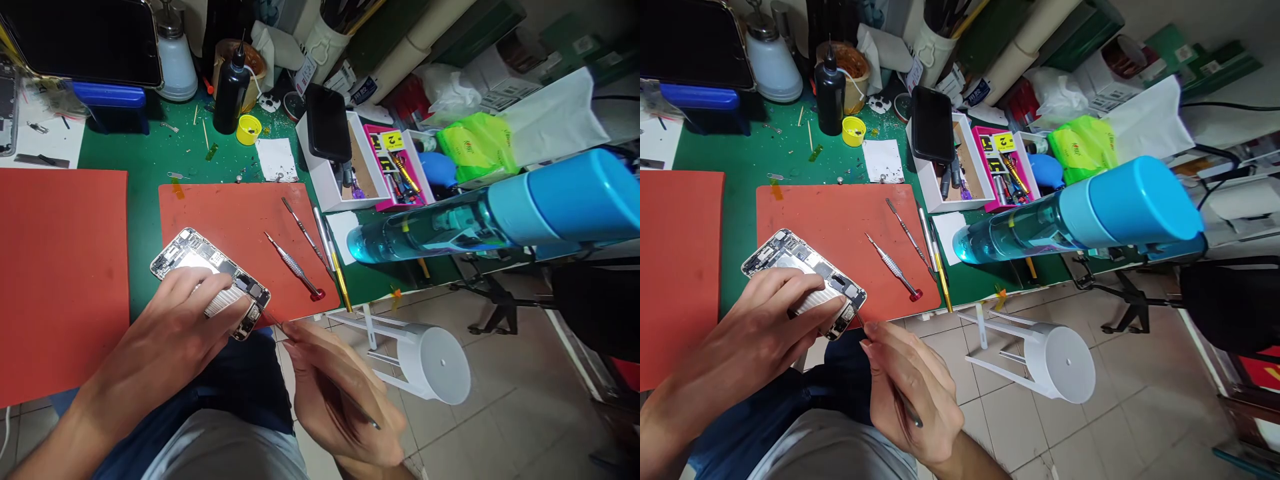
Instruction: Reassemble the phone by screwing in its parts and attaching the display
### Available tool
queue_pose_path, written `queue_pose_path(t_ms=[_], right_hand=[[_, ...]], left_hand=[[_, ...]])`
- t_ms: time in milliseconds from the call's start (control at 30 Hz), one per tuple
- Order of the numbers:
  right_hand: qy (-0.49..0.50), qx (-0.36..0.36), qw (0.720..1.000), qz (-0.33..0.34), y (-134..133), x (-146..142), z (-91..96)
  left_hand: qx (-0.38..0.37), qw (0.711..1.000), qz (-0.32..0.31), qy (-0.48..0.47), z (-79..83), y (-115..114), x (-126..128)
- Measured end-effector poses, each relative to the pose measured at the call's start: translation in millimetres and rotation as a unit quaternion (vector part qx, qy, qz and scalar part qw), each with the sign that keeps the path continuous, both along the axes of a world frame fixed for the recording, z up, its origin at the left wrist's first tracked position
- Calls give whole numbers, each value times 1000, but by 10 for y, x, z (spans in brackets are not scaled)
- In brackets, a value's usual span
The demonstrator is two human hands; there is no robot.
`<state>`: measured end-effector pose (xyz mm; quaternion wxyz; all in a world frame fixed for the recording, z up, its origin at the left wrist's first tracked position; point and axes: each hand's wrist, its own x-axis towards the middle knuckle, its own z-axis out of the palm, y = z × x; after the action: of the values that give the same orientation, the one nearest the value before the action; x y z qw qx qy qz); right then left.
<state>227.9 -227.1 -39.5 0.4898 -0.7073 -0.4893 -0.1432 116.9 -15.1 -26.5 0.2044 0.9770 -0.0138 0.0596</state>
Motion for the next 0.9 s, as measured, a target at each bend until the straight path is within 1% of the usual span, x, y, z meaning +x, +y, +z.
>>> queue_pose_path(t_ms=[233, 567, 767, 900], right_hand=[[17, 7, 1000, -12, 35, -2, 6], [25, 13, 999, -26, 21, 8, -3], [25, 1, 999, -25, 11, -7, -18], [28, 7, 999, -22, -1, -17, -26]], left_hand=[[19, 1000, 1, 4, 3, -1, -1], [21, 1000, -3, -4, 15, 4, 14], [26, 1000, -2, -5, 21, 12, 6], [21, 1000, -3, -4, 16, 9, 8]])
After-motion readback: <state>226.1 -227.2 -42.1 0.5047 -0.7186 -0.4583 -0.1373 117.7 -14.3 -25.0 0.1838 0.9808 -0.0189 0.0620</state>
